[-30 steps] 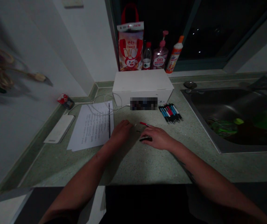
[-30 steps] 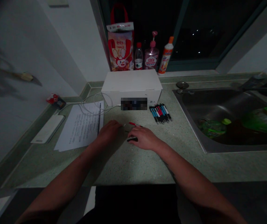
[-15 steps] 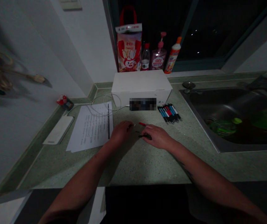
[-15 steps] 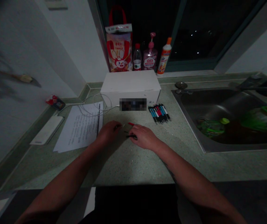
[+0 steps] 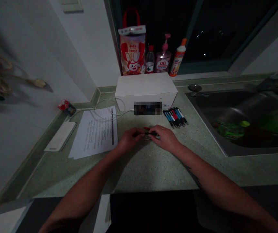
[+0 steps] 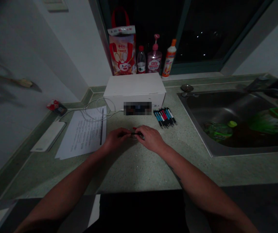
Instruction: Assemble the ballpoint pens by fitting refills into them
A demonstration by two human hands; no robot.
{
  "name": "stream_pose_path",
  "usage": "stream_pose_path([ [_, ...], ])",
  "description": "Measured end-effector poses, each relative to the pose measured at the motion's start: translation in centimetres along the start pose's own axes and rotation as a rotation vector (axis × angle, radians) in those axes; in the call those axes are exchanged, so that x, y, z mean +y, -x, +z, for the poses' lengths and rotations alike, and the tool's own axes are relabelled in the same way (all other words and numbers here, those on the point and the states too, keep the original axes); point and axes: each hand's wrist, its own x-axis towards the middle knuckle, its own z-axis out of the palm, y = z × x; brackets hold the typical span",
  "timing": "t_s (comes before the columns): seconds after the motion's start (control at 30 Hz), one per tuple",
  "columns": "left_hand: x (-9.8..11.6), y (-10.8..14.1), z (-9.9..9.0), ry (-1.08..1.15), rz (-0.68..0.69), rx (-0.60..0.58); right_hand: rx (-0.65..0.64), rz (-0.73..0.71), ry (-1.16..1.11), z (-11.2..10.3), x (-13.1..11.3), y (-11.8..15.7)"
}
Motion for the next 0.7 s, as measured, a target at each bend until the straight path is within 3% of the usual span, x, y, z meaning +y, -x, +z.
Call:
stream_pose_path([
  [0.27,-0.4,0.1,0.4,0.002,-0.016,0.023,0.001,-0.023,-0.048,0.0,-0.1,0.1],
  [0.7,-0.2,0.7,1.0,0.026,0.031,0.074,0.003,0.133,-0.269,1.3,-0.1,0.1],
])
